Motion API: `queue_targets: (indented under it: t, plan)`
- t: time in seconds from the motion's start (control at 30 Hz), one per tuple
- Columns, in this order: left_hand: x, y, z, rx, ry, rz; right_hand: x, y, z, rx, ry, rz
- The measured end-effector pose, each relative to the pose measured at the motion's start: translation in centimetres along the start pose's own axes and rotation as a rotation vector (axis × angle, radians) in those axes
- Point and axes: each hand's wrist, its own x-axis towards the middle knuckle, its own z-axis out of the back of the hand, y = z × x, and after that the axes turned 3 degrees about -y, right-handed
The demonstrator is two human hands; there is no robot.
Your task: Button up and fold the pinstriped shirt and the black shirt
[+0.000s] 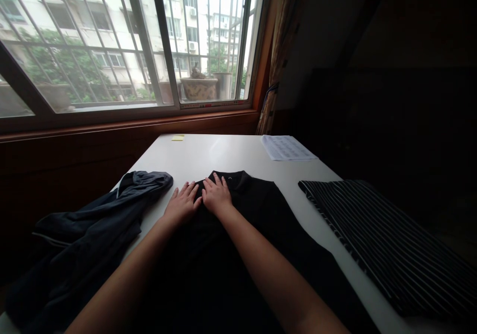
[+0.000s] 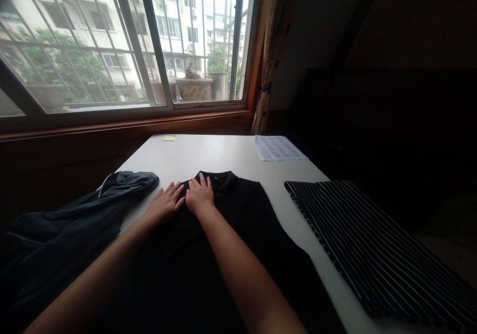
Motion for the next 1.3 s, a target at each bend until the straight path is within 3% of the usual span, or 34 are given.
queue_targets:
  t: [0.57, 1.0, 1.3]
  plan:
    - [-0.02, 0.22, 0.22, -0.012, 0.019, -0.003, 0.03, -0.10, -0.14, 0.013, 0.010, -0.009]
    - [-0.10, 0.28, 0.42, -0.045, 0.021, -0.022, 0.28, -0.02, 0.78, 0.051, -0.009, 0.088]
    - [-0.04, 0.30, 0.48, -0.056, 0.035, -0.016, 0.39, -0.21, 0.76, 0.057, -0.031, 0.054]
